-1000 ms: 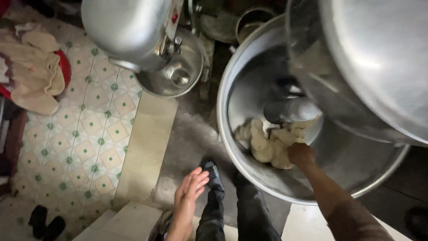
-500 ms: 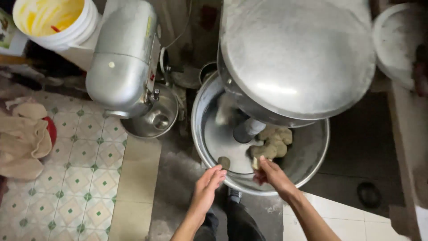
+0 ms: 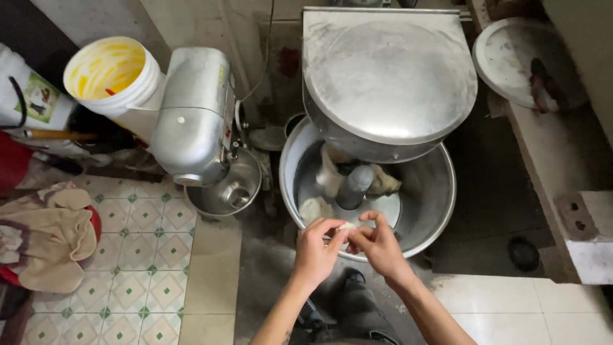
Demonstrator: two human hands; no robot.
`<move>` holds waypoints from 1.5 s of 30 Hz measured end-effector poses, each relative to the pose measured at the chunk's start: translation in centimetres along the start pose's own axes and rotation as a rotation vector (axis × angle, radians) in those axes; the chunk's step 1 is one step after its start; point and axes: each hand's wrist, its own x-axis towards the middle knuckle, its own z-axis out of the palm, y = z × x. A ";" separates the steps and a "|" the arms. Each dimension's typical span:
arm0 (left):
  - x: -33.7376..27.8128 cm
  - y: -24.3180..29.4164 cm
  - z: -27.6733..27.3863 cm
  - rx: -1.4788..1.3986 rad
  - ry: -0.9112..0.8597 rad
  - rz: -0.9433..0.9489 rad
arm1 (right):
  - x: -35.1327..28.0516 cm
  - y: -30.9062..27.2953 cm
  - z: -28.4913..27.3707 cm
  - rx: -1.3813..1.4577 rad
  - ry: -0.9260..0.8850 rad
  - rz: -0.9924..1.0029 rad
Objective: The person stands at a large industrial mixer and repeatedly removes small pieces of dough stuck to the machine's guard and mixing arm, placing them back into the bowl. They briefly move to a nearby counter to wipe their hands before returning to the mixer to continue removing dough.
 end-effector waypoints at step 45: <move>22.0 6.9 5.0 0.744 0.085 0.632 | -3.1 -11.0 -11.0 0.201 0.266 -0.068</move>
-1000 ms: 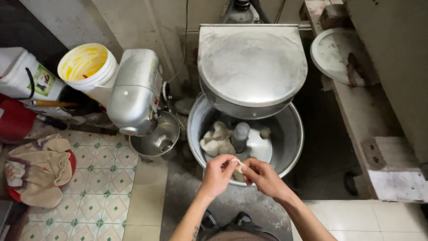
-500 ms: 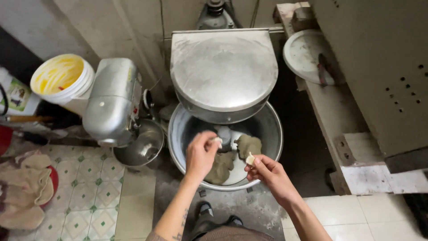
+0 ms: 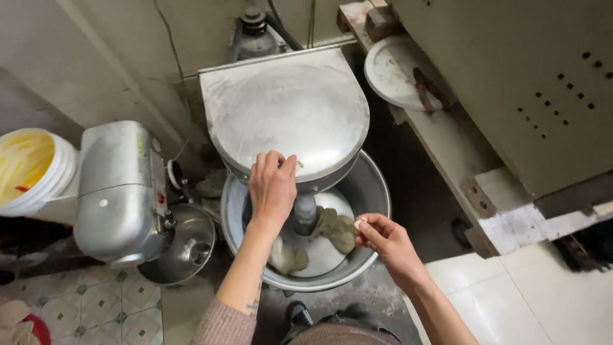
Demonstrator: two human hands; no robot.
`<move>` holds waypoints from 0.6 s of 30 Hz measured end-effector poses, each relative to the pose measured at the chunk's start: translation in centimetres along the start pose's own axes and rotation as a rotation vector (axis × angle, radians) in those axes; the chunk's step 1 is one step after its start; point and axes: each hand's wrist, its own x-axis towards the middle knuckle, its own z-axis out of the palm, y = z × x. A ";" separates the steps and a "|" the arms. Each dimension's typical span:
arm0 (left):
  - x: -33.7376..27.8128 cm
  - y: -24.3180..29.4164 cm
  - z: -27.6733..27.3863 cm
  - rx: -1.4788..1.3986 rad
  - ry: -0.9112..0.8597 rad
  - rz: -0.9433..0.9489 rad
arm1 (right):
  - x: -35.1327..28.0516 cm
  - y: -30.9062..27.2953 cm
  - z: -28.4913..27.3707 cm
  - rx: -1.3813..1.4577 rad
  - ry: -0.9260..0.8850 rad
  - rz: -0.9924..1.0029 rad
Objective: The person stands at a large industrial mixer and repeatedly removes small pieces of dough stuck to the machine's guard and mixing arm, placing them back into the bowl. They briefly move to a nearby counter to wipe their hands before returning to the mixer to continue removing dough.
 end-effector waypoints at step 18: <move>-8.2 5.2 -1.3 -0.946 -0.267 -0.296 | 3.0 4.2 3.9 -0.383 0.016 -0.101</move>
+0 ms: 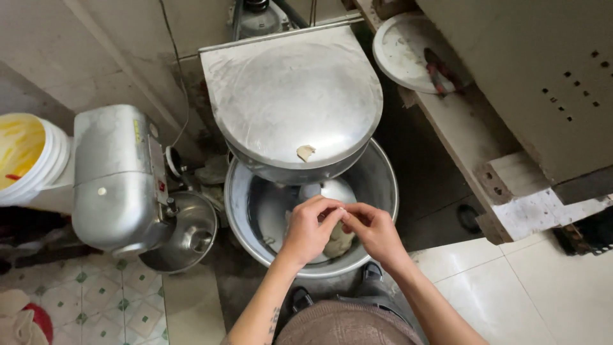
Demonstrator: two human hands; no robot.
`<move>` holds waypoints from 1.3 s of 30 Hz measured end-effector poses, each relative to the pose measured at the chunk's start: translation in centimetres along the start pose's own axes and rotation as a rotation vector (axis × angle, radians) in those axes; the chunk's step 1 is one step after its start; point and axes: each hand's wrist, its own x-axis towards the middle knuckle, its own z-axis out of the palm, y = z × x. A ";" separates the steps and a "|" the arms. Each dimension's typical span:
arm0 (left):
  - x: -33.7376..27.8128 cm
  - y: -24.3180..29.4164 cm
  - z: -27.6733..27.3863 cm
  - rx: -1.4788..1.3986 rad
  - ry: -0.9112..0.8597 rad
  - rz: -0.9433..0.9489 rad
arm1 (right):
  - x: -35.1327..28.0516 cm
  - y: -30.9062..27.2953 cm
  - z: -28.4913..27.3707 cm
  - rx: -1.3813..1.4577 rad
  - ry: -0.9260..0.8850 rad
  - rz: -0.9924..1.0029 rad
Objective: The person stands at a large industrial mixer and repeatedly removes small pieces of dough stuck to the machine's guard and mixing arm, placing them back into the bowl. They briefly move to a nearby counter to wipe their hands before returning to the mixer to continue removing dough.
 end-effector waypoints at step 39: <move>-2.1 1.5 -0.6 -0.007 0.043 0.116 | -3.4 -2.9 1.1 0.371 0.046 0.185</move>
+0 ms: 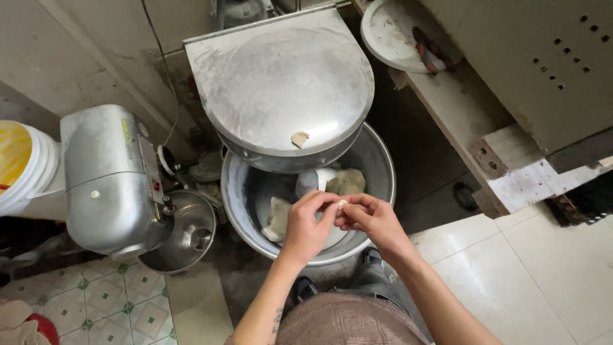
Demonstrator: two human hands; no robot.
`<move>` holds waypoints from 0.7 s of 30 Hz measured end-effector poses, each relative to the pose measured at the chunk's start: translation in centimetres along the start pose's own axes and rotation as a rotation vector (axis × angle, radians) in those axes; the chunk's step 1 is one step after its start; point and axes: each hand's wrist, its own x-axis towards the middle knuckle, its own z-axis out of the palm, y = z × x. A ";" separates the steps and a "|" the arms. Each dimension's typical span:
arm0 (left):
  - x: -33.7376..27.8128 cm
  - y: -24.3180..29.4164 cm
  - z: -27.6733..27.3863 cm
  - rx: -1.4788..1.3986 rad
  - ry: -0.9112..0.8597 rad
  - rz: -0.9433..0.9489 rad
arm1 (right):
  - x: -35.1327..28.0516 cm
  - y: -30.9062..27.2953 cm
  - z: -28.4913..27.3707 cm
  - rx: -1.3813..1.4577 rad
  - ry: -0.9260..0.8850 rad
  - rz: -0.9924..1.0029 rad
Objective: The person stands at a large industrial mixer and repeatedly removes small pieces of dough stuck to the machine's guard and mixing arm, placing them back into the bowl. They briefly move to a nearby counter to wipe their hands before returning to the mixer to continue removing dough.
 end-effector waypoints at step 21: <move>0.3 2.4 -1.4 0.025 -0.074 0.104 | -0.9 -1.7 0.3 -0.061 -0.037 0.048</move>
